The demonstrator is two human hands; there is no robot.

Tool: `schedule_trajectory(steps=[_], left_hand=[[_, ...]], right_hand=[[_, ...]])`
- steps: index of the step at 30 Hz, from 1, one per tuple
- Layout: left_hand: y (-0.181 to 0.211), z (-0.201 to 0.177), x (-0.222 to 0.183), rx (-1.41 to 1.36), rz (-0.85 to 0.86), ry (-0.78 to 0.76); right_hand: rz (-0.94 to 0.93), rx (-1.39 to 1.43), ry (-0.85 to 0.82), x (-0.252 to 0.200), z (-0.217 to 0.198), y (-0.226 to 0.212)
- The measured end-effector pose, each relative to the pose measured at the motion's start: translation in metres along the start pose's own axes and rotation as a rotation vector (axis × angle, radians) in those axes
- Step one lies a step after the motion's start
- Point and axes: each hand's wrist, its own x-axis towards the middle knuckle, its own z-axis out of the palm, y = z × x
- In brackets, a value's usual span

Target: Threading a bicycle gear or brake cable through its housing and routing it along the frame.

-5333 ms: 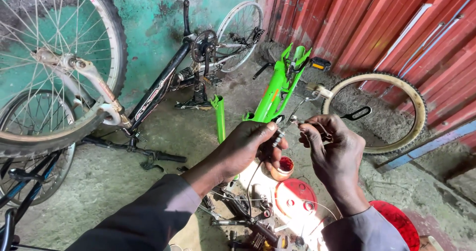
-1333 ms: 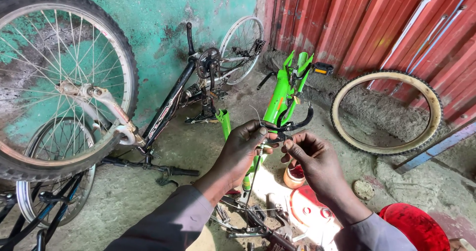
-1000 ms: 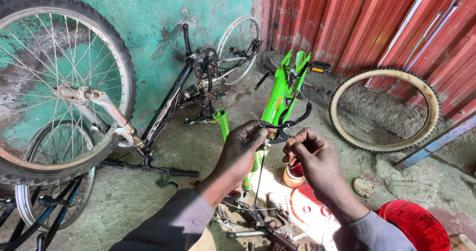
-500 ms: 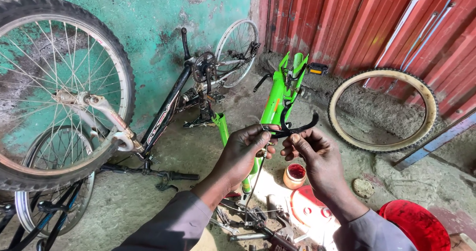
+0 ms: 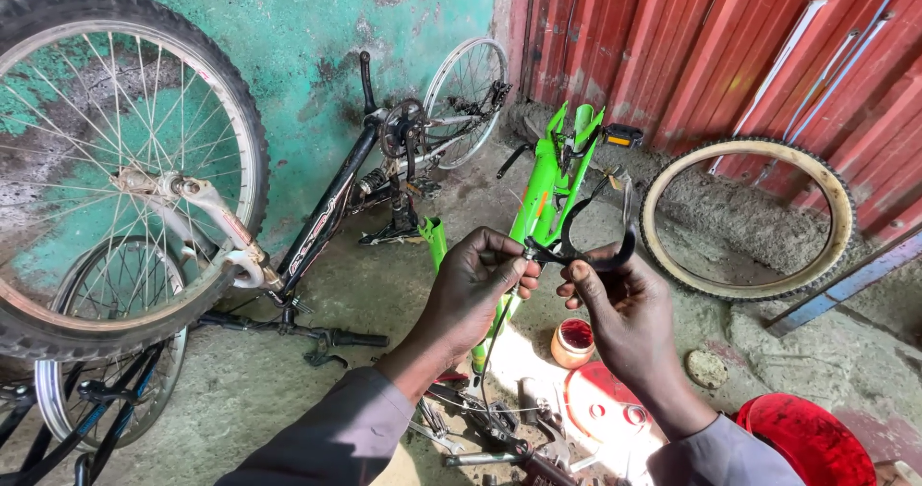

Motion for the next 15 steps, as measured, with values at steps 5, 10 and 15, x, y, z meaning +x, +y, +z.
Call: schedule_trajectory(steps=[5, 10, 15], left_hand=[[-0.001, 0.003, -0.001, 0.035, 0.034, 0.045], [-0.012, -0.003, 0.004, 0.093, 0.118, 0.079], [-0.005, 0.002, 0.001, 0.187, 0.204, 0.113]], right_hand=[[-0.106, -0.306, -0.061, -0.004, -0.003, -0.007], [-0.050, -0.316, -0.063, -0.004, -0.002, -0.005], [0.041, -0.078, -0.039, -0.008, 0.001, 0.007]])
